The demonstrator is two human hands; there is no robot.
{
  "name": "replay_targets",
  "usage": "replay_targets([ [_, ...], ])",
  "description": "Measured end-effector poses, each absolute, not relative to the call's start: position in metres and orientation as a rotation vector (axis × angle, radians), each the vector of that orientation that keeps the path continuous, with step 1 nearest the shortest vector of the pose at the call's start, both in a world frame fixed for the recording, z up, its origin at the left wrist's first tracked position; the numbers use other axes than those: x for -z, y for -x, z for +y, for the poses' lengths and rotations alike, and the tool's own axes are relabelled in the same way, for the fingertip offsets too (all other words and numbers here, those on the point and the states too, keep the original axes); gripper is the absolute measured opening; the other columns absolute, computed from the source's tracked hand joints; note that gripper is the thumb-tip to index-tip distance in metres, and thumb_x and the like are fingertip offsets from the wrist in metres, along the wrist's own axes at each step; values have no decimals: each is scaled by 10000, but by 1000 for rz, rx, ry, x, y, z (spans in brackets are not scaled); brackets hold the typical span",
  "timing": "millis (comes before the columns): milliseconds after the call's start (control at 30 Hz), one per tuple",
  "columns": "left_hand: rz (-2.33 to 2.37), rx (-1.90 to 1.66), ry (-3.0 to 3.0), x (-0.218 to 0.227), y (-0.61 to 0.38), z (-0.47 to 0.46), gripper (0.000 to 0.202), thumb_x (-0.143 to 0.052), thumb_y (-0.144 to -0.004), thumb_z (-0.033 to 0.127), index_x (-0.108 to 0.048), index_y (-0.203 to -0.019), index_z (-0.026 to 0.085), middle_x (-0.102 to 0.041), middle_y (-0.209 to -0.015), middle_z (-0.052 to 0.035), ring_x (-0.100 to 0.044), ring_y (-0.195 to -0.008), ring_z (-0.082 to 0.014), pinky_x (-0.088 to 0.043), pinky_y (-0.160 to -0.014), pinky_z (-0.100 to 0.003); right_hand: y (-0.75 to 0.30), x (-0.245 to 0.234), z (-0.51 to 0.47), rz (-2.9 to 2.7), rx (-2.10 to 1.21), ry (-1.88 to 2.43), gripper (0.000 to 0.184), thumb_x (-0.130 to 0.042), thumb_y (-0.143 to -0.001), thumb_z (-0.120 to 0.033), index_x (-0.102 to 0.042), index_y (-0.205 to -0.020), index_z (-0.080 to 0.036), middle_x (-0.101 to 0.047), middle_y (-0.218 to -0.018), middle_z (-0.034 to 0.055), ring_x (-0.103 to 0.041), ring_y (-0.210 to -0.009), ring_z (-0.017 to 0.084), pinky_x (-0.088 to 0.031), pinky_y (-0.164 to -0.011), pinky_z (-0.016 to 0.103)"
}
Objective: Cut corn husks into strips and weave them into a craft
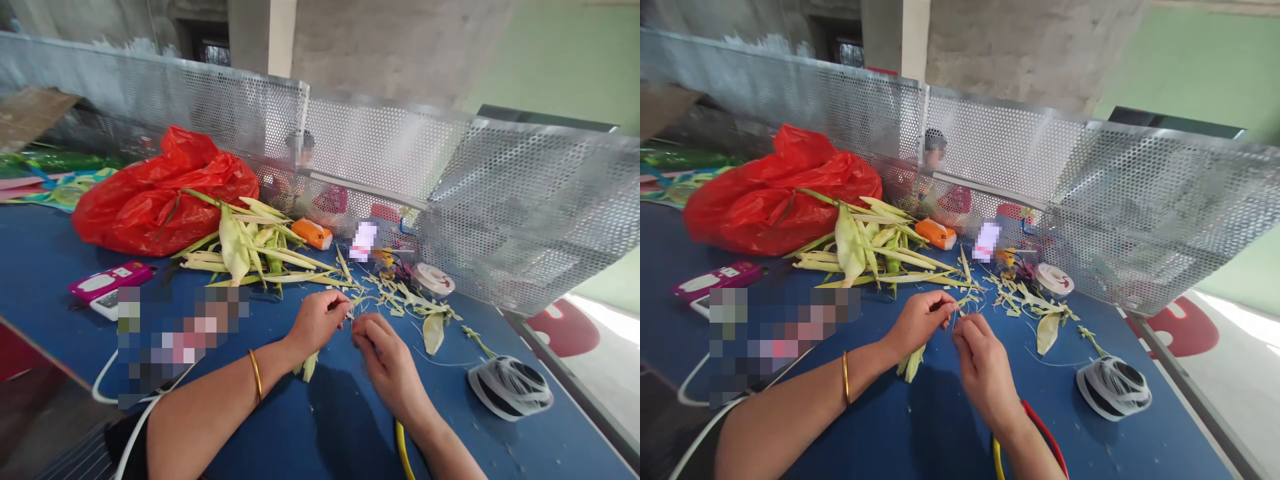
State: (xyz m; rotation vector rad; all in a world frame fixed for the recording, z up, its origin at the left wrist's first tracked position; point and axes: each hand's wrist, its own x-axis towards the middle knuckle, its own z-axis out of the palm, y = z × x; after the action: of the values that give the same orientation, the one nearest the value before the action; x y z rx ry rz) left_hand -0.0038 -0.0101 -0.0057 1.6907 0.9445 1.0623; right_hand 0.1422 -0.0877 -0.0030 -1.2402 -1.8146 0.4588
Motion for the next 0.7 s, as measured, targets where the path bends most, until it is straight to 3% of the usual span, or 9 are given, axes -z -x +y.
replay_targets([
  [100,885,-1022,-1701,7,2,-13,178,-546,-828,279,-680,-799,165,-628,-644,5,-574,-574,-113,-446,-575,-212,-137,0,-89,-1739,-486,1122,171,-480,-949,-238,-589,-817,-227,-614,-1109,86,-594,-973,195,-464,-853,305],
  [300,888,-972,-1757,7,-1,-18,190,-549,-836,271,-700,-773,176,-676,-693,-9,-599,-623,-124,-460,-593,-214,-140,4,-83,-1512,-711,1047,183,-501,-944,-295,-594,-808,-217,-612,-804,26,-569,-784,167,-484,-741,284],
  [500,977,-1018,-2107,8,0,-19,199,-533,-879,221,-704,-782,190,-714,-805,-20,-635,-787,-154,-434,-715,-247,-139,7,-85,-1579,-701,1088,187,-493,-955,-305,-583,-818,-215,-593,-808,19,-544,-790,161,-467,-766,286],
  [700,976,-1070,-2247,12,1,-20,170,-545,-903,230,-696,-830,199,-713,-834,-20,-639,-794,-152,-432,-715,-249,-144,0,-81,-1441,-707,1067,213,-542,-924,-353,-593,-771,-214,-609,-764,19,-551,-752,165,-472,-726,289],
])
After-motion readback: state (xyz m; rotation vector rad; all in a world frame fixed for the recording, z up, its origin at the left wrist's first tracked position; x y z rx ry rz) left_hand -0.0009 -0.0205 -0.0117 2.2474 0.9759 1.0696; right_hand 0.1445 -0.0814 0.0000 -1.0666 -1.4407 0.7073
